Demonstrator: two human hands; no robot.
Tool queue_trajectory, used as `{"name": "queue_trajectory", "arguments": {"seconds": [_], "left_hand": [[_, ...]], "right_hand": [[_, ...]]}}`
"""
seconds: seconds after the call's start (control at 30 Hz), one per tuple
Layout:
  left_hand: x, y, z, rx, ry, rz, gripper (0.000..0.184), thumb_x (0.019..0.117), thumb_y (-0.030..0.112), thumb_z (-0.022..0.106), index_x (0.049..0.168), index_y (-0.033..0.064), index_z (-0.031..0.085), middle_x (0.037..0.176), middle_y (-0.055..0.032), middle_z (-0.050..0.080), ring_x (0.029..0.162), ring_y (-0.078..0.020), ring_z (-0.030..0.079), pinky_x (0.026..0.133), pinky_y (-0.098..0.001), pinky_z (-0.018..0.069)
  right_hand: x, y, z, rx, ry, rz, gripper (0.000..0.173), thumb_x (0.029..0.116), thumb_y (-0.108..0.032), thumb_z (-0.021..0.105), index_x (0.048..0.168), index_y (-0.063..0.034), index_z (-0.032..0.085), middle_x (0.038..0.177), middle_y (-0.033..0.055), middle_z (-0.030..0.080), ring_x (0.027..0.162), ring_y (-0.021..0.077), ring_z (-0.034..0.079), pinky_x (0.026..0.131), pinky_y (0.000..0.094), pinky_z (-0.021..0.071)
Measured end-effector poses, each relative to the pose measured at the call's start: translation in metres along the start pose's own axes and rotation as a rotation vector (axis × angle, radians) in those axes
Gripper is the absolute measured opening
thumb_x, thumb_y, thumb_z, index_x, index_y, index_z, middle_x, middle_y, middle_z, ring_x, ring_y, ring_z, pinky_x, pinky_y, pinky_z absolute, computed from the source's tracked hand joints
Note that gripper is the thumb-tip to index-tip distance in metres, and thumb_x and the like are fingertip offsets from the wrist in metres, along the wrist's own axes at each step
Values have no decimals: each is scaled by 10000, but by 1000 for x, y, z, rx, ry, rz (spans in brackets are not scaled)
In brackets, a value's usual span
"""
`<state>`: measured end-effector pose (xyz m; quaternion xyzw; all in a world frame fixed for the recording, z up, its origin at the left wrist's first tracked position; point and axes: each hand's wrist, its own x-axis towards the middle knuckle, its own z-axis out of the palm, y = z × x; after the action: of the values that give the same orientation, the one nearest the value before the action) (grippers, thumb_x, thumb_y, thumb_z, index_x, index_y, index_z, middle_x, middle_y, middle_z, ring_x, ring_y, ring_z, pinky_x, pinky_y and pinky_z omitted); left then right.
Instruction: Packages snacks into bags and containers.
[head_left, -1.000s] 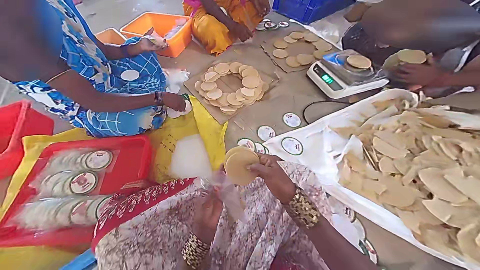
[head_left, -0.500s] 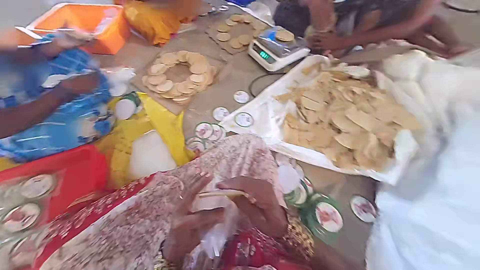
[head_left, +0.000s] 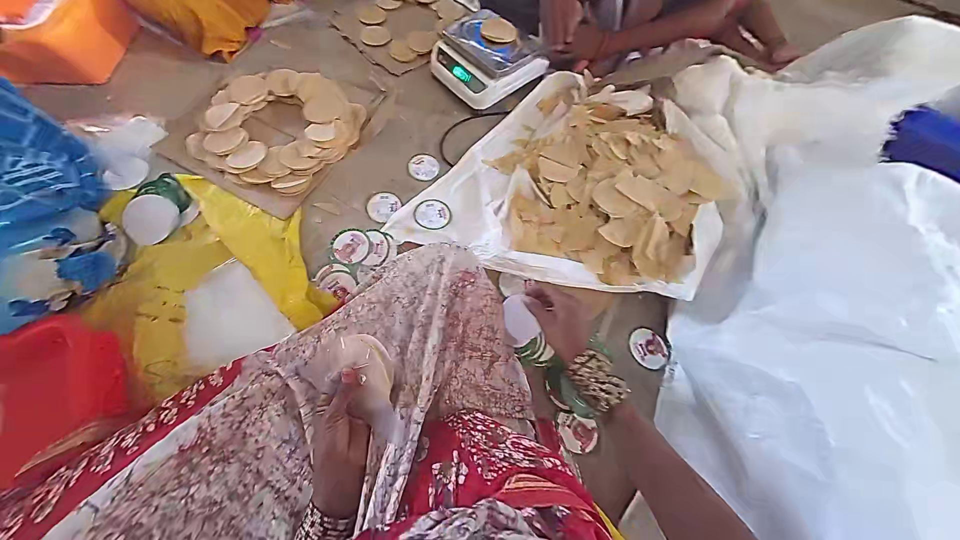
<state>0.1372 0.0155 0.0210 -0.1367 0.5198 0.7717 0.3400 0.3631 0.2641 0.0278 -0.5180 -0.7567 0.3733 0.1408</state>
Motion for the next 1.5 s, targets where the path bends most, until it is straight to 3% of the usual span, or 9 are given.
{"name": "queue_trajectory", "arguments": {"seconds": [0.17,0.33,0.47,0.73,0.97,1.23,1.33,1.43,1.5], "left_hand": [[14,29,-12,-97,36,139,135,1024,4,500,1108,43,599,928,-45,735,847,-134,731,784,-321,630],[37,70,-20,22,141,326,114,1019,-5,518,1086,11,608,892,-27,737,807,-110,728,759,-296,630],[59,74,-40,109,146,498,95,976,-24,562,996,6,650,827,-22,737,748,-108,722,718,-292,628],[62,65,-42,57,162,326,119,972,80,657,1014,-27,688,869,-117,731,769,-188,724,719,-370,631],[73,65,-36,-42,152,255,76,973,21,633,1006,-39,668,860,-120,733,764,-187,727,724,-367,632],[65,64,-33,-55,137,228,91,962,-10,630,1050,-9,652,871,-64,745,775,-151,734,729,-334,636],[65,60,-32,10,113,232,85,956,-25,633,1039,-8,645,870,-37,746,784,-119,728,742,-299,627],[66,55,-30,34,90,286,45,943,-37,645,978,-9,650,833,-44,742,756,-129,726,735,-308,628],[65,51,-33,54,70,323,31,947,-32,641,959,-14,662,821,-48,741,749,-128,723,733,-310,626]], "right_hand": [[14,-31,26,65,165,-229,282,982,-186,568,1130,22,689,1040,157,730,902,196,717,789,356,589],[70,-137,88,-32,-71,-496,322,994,-211,622,1197,26,699,1187,207,709,1113,340,680,983,495,533],[147,-192,170,-344,-410,-334,409,1021,-326,618,1258,6,660,1269,222,648,1261,409,562,1039,565,453],[192,-218,244,-637,-491,-173,562,934,-308,697,1368,34,595,1463,262,528,1419,436,416,1118,651,312],[178,-219,203,-25,-327,-199,253,959,-230,713,1024,12,748,992,175,733,959,274,679,934,501,496],[56,-181,56,504,-401,-147,130,961,-60,627,844,-85,676,709,-67,669,633,17,623,627,189,543],[38,-132,36,293,-371,-152,53,929,-122,680,911,-74,695,747,-45,692,661,28,648,638,206,554],[23,-115,24,-70,-246,-251,394,932,-281,684,1207,1,673,1100,128,719,947,207,701,828,406,574],[4,-134,14,-16,-236,-402,489,931,-401,666,1255,-35,679,1206,99,700,1036,171,688,864,352,581]]}}
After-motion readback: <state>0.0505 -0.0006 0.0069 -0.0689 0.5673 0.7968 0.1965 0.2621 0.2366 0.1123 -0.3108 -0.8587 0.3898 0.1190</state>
